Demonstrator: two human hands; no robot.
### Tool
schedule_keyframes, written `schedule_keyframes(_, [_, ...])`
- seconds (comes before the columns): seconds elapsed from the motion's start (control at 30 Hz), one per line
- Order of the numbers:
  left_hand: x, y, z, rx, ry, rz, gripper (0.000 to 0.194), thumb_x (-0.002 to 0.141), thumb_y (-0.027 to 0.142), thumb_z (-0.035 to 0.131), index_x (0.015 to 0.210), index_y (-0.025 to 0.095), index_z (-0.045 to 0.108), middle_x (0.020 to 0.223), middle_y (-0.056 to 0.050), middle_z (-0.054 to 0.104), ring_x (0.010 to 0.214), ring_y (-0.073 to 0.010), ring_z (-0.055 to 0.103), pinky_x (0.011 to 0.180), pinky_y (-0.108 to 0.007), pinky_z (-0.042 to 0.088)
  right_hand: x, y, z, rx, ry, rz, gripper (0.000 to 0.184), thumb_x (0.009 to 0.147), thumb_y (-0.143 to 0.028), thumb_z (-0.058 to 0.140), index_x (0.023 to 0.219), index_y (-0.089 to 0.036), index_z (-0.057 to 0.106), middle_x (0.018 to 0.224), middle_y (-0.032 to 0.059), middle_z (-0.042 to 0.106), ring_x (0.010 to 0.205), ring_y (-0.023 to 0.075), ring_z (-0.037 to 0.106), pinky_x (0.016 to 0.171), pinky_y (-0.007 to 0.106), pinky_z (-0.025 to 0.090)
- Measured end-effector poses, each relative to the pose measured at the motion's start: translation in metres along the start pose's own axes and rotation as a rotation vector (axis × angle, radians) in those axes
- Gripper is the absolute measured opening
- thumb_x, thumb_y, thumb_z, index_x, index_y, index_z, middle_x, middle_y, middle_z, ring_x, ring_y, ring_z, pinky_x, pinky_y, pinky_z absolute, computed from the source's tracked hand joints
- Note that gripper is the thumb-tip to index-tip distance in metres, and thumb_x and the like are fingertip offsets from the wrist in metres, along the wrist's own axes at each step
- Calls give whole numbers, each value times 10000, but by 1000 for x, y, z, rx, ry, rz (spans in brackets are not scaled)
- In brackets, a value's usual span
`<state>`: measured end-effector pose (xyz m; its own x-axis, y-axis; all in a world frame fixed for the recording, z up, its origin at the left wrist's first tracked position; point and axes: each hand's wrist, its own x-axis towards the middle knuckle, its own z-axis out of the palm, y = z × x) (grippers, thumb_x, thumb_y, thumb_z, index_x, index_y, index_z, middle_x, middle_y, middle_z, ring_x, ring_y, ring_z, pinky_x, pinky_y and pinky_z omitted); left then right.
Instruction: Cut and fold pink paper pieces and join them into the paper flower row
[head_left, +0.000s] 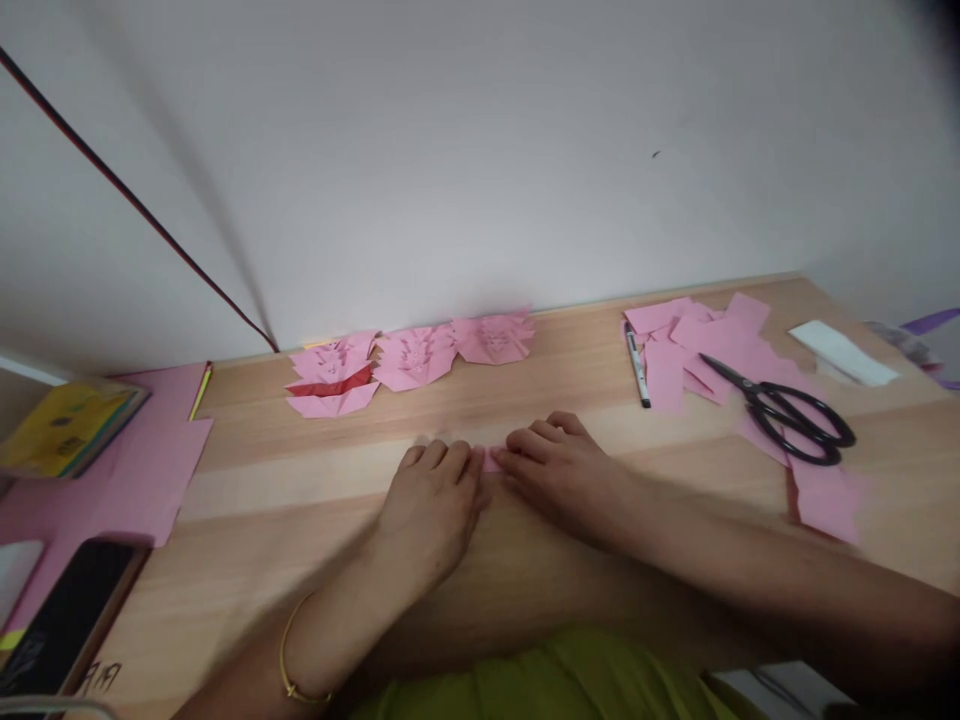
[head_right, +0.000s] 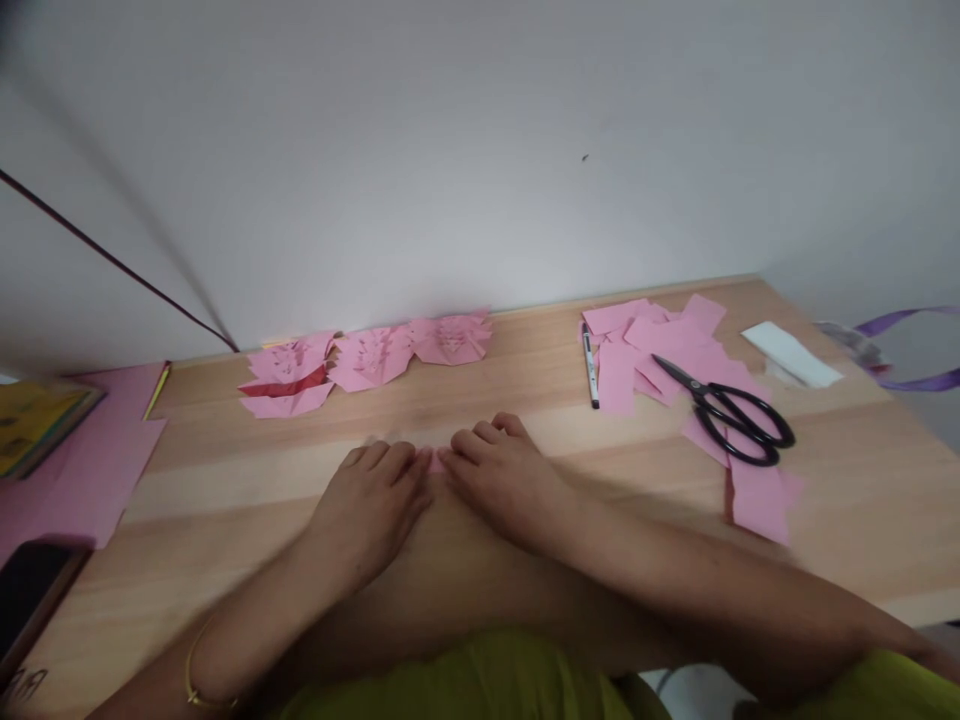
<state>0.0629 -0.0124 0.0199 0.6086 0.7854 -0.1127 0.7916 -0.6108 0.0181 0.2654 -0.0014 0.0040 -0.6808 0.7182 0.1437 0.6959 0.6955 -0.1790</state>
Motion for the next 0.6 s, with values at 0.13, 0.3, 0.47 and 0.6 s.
schedule_keyframes(0.13, [-3,-2,-3,-3,-10,-13,349,908,307,478,1208,142,550,1067,-96,579,969,-258,496,844,-421,404,1,5,-1,50,29,27,195,933,-208,476,939,-186,670,851,44,616,774,150,504,817,335,279])
schedule_keyframes(0.3, [-3,0,-3,6,-14,-16,345,911,315,472,1191,132,558,1045,-96,581,964,-260,494,840,-421,406,5,9,8,72,73,10,184,923,-232,502,1012,-197,660,847,43,614,808,156,517,817,326,273])
schedule_keyframes(0.47, [-4,1,-4,19,-17,-19,380,898,309,494,1227,124,539,1065,-101,576,975,-271,490,840,-428,414,5,9,10,9,61,-23,205,926,-261,505,1072,-225,645,852,41,615,798,162,503,826,345,256])
schedule_keyframes(0.6, [-7,0,-8,8,-42,6,370,896,310,502,1207,117,554,1078,-106,576,990,-268,492,873,-430,418,2,13,6,23,67,-15,205,934,-262,487,1034,-236,665,853,29,623,769,143,510,822,339,256])
